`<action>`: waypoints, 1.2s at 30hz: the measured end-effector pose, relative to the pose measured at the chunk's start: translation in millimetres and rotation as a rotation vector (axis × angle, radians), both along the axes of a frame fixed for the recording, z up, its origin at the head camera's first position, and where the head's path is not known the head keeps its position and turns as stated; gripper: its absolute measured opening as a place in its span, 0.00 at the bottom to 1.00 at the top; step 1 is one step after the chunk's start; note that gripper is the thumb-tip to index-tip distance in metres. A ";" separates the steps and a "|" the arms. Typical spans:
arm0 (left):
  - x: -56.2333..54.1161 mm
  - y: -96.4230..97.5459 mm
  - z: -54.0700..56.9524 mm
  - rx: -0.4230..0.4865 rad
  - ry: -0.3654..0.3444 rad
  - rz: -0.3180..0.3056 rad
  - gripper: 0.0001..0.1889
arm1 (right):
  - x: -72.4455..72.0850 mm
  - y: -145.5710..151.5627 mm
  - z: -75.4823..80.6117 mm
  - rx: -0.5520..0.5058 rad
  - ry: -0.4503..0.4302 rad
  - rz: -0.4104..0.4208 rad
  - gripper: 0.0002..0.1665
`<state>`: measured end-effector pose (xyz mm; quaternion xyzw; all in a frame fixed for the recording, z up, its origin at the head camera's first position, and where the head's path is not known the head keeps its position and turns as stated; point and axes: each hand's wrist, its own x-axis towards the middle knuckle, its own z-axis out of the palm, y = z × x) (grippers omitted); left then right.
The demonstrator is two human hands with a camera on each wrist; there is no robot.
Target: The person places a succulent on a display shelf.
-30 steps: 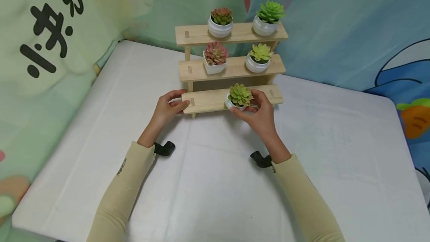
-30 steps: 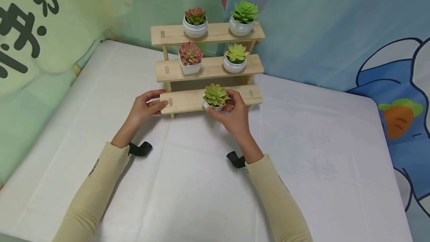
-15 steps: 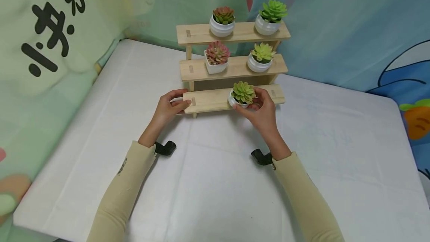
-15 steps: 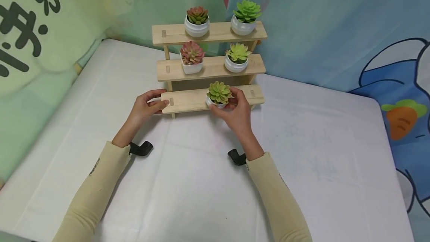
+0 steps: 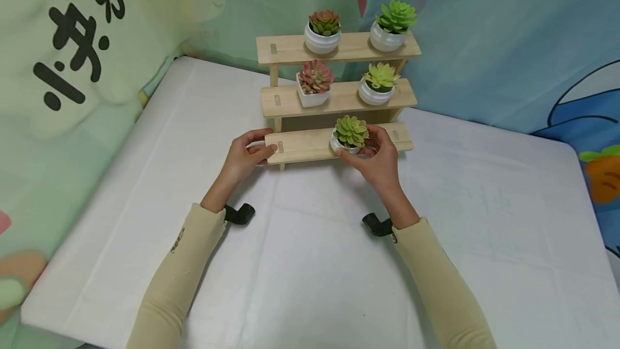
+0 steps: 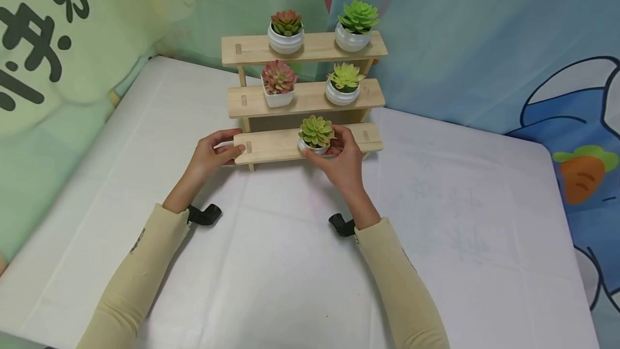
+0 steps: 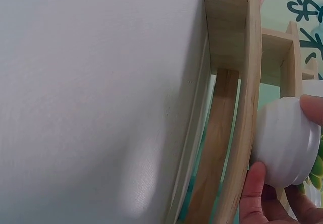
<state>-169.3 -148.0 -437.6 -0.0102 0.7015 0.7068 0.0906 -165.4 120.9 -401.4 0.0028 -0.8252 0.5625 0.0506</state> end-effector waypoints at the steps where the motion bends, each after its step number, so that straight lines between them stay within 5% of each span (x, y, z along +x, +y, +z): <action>1: 0.1 -0.2 0.3 -0.002 0.001 0.001 0.24 | -0.1 -0.3 -0.2 0.001 0.002 0.001 0.39; 22: 2.3 -1.7 -1.8 0.027 0.012 -0.009 0.23 | 4.5 -1.0 -3.4 0.031 0.027 0.033 0.38; 31: -0.6 -1.5 -2.1 -0.043 -0.001 -0.036 0.25 | 6.4 11.2 -3.3 -0.008 0.001 0.056 0.39; 36: 2.3 -10.0 3.1 -0.171 0.069 -0.045 0.33 | 12.2 34.9 1.9 -0.080 0.062 0.000 0.31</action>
